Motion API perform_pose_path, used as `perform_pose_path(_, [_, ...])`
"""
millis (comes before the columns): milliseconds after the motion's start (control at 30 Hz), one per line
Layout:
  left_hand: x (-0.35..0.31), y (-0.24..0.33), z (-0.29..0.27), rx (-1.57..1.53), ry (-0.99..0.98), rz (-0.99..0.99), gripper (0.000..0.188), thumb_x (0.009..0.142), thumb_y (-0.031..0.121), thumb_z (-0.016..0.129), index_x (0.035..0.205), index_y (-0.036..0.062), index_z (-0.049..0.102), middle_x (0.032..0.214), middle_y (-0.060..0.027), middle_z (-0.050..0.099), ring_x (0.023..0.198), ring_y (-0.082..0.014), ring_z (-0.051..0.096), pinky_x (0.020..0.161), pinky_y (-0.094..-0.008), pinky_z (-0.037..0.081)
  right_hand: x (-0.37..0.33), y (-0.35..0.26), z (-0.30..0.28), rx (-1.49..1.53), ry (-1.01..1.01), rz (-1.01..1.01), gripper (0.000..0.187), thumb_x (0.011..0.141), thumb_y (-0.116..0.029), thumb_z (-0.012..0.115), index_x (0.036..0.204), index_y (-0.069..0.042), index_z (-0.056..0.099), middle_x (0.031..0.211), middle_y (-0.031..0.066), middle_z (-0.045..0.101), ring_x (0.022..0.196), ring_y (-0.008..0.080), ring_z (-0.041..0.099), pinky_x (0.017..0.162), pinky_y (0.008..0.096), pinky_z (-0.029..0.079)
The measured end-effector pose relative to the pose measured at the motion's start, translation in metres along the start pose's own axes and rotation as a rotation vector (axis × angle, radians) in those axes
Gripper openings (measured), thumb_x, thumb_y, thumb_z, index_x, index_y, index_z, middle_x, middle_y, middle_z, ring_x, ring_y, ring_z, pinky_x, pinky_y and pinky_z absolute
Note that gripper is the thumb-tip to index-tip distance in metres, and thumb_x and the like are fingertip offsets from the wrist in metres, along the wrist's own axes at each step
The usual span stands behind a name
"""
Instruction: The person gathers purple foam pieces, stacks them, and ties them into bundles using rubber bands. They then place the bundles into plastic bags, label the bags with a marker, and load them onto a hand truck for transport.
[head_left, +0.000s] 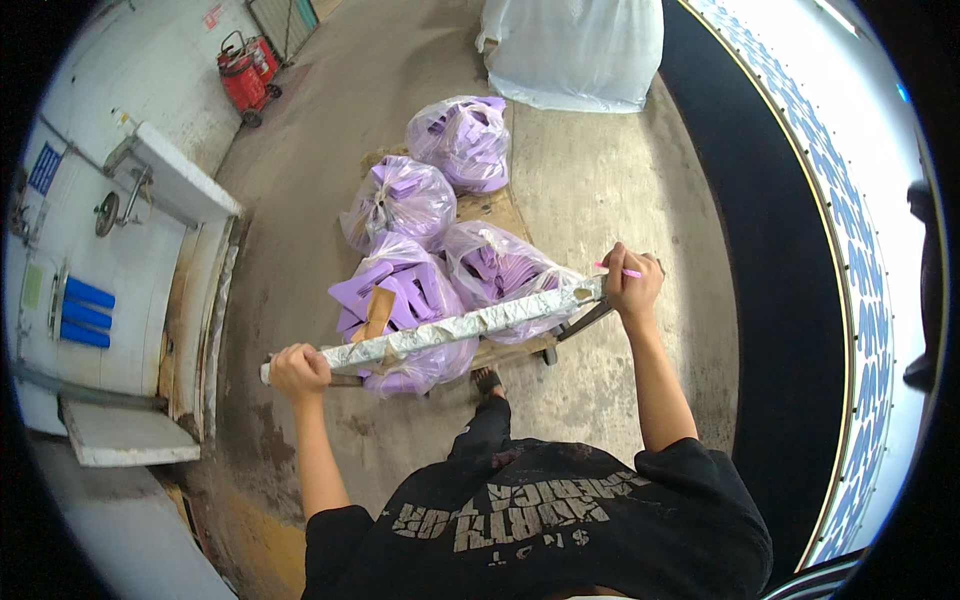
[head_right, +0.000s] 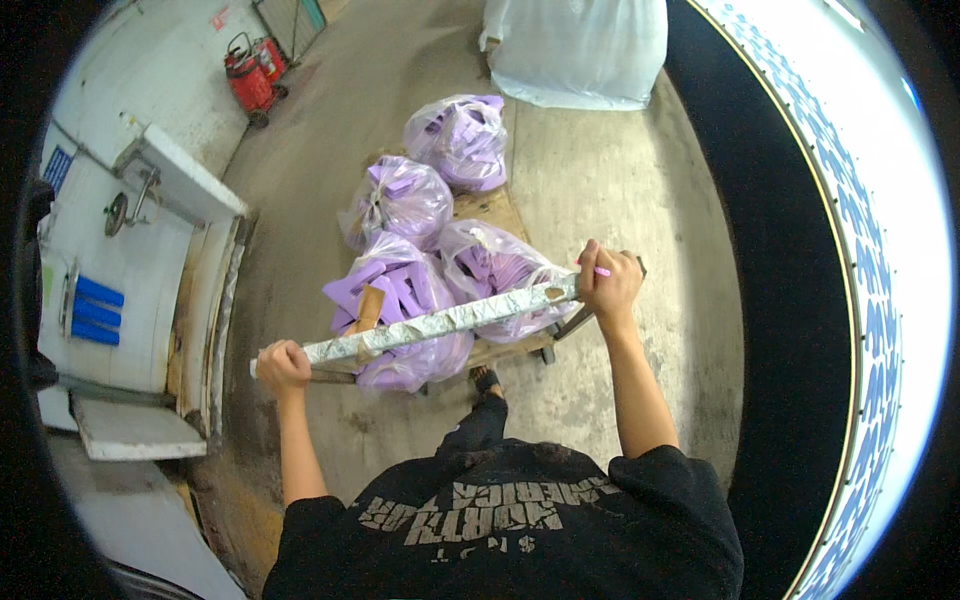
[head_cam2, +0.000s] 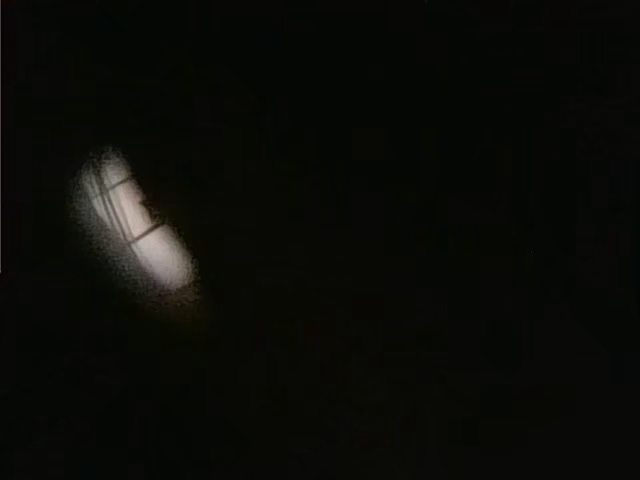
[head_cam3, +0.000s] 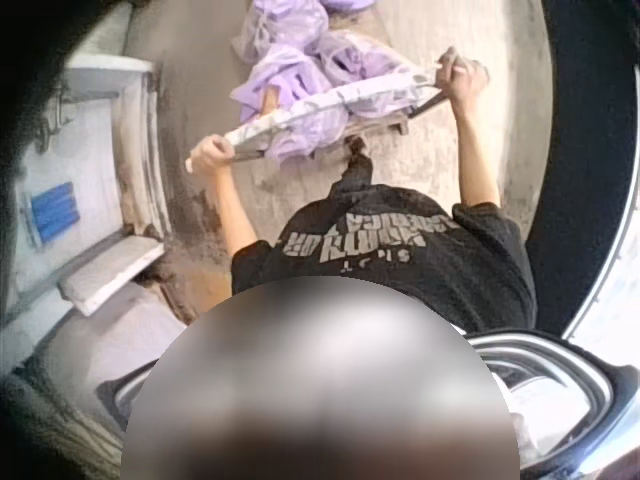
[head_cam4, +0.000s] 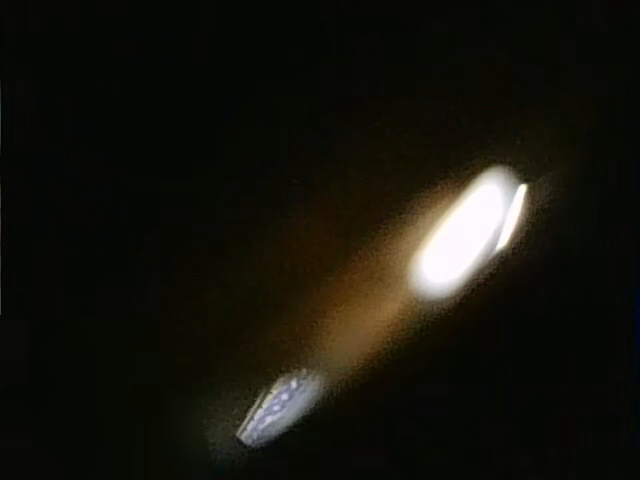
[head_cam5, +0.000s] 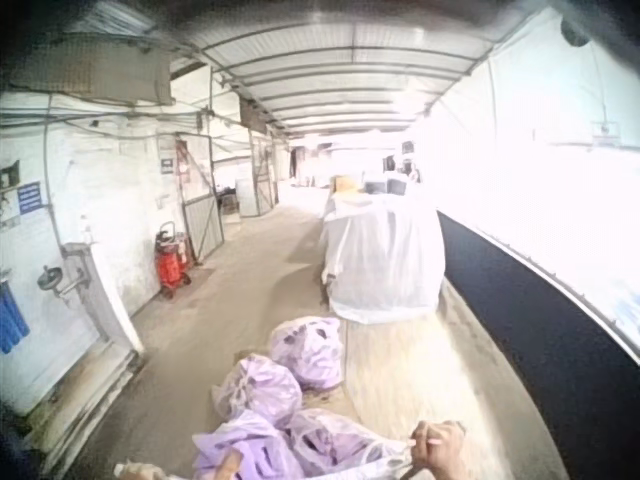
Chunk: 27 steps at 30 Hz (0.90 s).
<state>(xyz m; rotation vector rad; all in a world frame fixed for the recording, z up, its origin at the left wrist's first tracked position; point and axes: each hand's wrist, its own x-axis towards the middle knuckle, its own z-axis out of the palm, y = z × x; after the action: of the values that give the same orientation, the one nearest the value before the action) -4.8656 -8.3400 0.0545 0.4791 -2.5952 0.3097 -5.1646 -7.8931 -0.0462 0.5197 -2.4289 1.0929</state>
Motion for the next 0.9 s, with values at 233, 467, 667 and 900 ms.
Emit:
perform_pose_path(233, [0.132, -0.122, 0.092, -0.001, -0.043, -0.042, 0.025, 0.074, 0.021, 0.053, 0.057, 0.0038, 0.056, 0.062, -0.0174, 0.060, 0.059, -0.0409, 0.059, 0.058, -0.0500, 0.043, 0.114, -0.065, 0.139, -0.068, -0.063, -0.087, 0.042, 0.102, -0.021, 0.053, 0.062, -0.010, 0.059, 0.050, 0.0111, 0.057, 0.041, 0.0271, 0.057, 0.052, 0.0402, 0.046])
perform_pose_path(467, [0.212, -0.328, 0.203, -0.099, -0.038, -0.096, 0.022, 0.080, 0.020, 0.054, 0.067, 0.0027, 0.055, 0.071, -0.0166, 0.058, 0.073, -0.0400, 0.055, 0.068, -0.0505, 0.040, 0.200, -0.189, 0.274, -0.265, -0.445, 0.034, 0.035, 0.105, -0.034, 0.050, 0.087, -0.008, 0.065, 0.061, 0.0165, 0.066, 0.052, 0.0364, 0.067, 0.048, 0.0496, 0.052])
perform_pose_path(667, [0.346, -0.434, 0.270, 0.125, -0.552, -0.619, 0.035, 0.085, 0.032, 0.061, 0.098, 0.0033, 0.076, 0.122, -0.0244, 0.065, 0.116, -0.0424, 0.059, 0.097, -0.0490, 0.048, 0.287, -0.259, 0.376, -0.027, -0.876, -0.369, 0.037, 0.106, -0.045, 0.049, 0.110, -0.009, 0.059, 0.080, 0.0143, 0.071, 0.057, 0.0302, 0.071, 0.044, 0.0437, 0.053])
perform_pose_path(900, [0.421, -0.256, 0.350, 0.082, -0.620, -1.173, 0.074, 0.081, 0.011, 0.067, 0.152, 0.0184, 0.050, 0.171, -0.0245, -0.001, 0.158, -0.0449, 0.008, 0.126, -0.0520, 0.021, 0.412, -0.221, 0.505, 0.781, -1.587, -0.257, 0.041, 0.108, -0.039, 0.048, 0.112, -0.002, 0.064, 0.086, 0.0176, 0.071, 0.069, 0.0342, 0.071, 0.064, 0.0441, 0.057])
